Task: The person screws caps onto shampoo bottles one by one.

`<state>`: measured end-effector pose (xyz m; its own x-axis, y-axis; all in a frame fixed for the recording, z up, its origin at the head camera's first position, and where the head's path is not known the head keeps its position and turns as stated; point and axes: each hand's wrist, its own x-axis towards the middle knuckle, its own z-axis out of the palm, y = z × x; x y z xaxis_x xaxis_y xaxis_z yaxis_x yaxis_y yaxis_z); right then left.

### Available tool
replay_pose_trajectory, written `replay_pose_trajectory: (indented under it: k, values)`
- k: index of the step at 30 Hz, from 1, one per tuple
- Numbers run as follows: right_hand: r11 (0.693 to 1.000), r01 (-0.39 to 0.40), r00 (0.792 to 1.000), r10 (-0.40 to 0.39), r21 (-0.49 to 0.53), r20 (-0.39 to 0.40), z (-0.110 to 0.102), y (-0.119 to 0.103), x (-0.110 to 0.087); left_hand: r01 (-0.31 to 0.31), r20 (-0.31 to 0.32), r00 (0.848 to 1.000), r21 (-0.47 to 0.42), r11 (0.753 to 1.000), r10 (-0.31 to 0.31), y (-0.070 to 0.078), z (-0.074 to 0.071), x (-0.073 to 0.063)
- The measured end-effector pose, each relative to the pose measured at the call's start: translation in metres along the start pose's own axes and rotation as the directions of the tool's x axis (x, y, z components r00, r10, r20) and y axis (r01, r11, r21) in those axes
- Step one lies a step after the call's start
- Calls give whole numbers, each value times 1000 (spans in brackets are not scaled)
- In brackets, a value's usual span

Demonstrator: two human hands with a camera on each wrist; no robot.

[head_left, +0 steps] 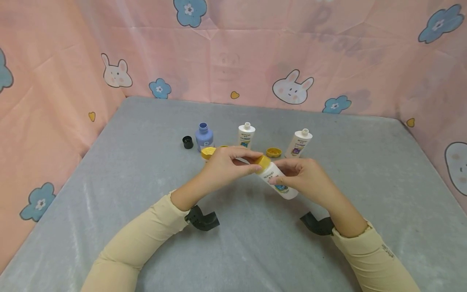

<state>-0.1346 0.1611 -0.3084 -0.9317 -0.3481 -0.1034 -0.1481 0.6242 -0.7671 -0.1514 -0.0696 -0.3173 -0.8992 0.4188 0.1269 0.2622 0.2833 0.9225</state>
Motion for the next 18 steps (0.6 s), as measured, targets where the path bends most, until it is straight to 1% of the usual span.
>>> replay_pose_trajectory:
  k: [3, 6, 8, 10, 13, 18]
  values:
    - [1000, -5, 1000, 5, 2, 4, 0, 0, 0, 5, 7, 1000, 11, 1000, -5, 0, 0, 0]
    - [1000, -1, 1000, 1, 1, 8, 1, -1, 0, 3, 35, 999, 19, 1000, -4, -1, 0, 0]
    - [1000, 1, 1000, -1, 0, 14, 1, -1, 1, -7, 61, 998, 21, 1000, 6, -1, -1, 1]
    - [1000, 2, 1000, -2, 1, 19, 2, -1, 1, -30, 88, 996, 22, 999, 28, -2, -1, 1]
    - [1000, 1, 1000, -2, 14, 30, 1, 1, 2, -47, 113, 993, 31, 998, 43, -2, -2, 2]
    - [999, 13, 999, -15, 45, 43, 0, 4, 3, -41, 137, 990, 56, 998, 33, -1, -4, 1]
